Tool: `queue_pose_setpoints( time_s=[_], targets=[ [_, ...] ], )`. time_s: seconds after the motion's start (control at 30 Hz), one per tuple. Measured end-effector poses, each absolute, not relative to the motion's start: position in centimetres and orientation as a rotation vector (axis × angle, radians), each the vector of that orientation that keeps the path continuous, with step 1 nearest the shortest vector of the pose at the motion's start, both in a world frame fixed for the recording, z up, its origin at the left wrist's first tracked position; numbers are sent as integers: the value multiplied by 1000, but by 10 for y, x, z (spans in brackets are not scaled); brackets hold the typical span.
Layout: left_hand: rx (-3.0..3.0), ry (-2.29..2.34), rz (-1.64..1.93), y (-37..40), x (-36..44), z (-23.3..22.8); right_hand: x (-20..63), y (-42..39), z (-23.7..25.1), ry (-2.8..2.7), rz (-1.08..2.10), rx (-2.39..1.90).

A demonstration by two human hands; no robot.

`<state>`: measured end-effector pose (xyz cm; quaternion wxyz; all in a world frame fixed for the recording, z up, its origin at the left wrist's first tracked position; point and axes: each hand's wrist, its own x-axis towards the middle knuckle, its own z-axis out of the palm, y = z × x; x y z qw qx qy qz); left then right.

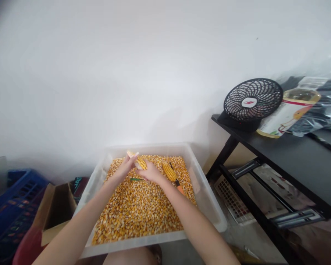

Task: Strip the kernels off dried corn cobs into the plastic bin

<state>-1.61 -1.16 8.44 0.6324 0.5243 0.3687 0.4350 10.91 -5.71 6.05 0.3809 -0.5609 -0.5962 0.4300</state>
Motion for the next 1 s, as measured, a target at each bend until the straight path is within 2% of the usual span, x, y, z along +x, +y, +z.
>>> queue_pose_setpoints(
  time_s=[0.1,0.33,0.57,0.83,1.0],
  targets=[
    [1187,921,1060,-11,-14,81,107,-58,61,-1591,899,-1478],
    [1213,826,997,-6,-19,80,118,-55,62,-1568,1184,-1471],
    [1111,962,1033,-4,-17,77,113,-60,68,-1742,595,-1606],
    [1203,788,988,-3,-23,83,119,-56,62,-1683,955,-1520],
    [1081,853,1025,0,-20,77,115,-59,65,-1758,614,-1542]
  ],
)
